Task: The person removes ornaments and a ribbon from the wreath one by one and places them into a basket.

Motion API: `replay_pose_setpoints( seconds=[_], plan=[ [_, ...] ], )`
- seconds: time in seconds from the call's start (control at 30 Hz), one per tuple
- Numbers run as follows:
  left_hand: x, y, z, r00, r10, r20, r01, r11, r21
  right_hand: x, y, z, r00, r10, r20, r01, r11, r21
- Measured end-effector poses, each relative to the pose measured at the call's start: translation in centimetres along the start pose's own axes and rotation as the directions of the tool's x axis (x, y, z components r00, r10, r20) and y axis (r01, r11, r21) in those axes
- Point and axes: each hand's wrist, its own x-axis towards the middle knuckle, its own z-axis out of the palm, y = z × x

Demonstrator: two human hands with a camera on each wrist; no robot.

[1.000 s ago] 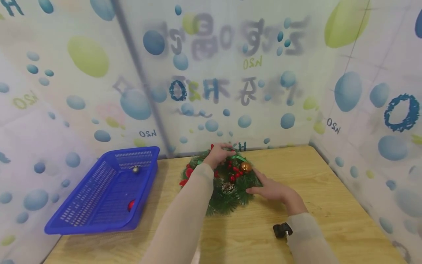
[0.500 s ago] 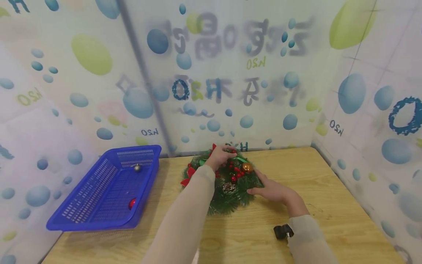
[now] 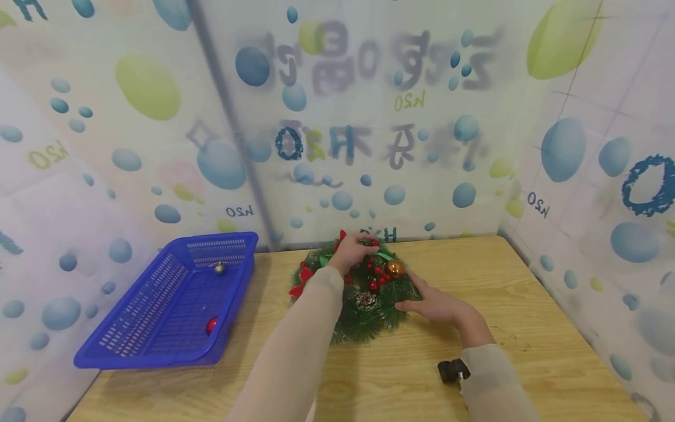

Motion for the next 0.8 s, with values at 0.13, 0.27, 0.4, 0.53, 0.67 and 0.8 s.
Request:
replay_pose_setpoints(
  seconds=[0.13,0.27,0.4,0.53,0.67,0.8],
  plan=[
    [-0.11,-0.20,-0.22,0.999,0.038,0.016,-0.039,0.997,0.061,0.00,-0.02,0.03,1.000,0.000,-0.001,0.000,1.000,-0.002],
    [-0.29,-0.18,-0.49,0.997,0.067,0.045,-0.072,0.991,0.112,0.00,-0.03,0.01,1.000,-0.002,0.000,0.002,1.000,0.000],
    [-0.36,-0.01,-0.45,0.997,0.062,0.049,-0.067,0.990,0.120,-0.09,-0.08,-0.02,1.000,-0.002,0.001,0.002,1.000,0.007],
    [-0.19,-0.06,-0.13,0.998,0.053,0.021,-0.055,0.990,0.127,-0.24,-0.21,-0.01,1.000,0.002,0.002,-0.002,1.000,0.004],
    [-0.15,-0.24,0.08,0.998,0.069,-0.002,-0.068,0.989,0.134,-0.34,-0.34,0.03,1.000,0.009,0.004,-0.009,1.000,0.002],
    [0.00,-0.65,0.25,0.995,0.088,-0.039,-0.082,0.988,0.127,-0.31,-0.40,0.07,1.000,0.008,0.005,-0.008,1.000,0.002]
  ],
)
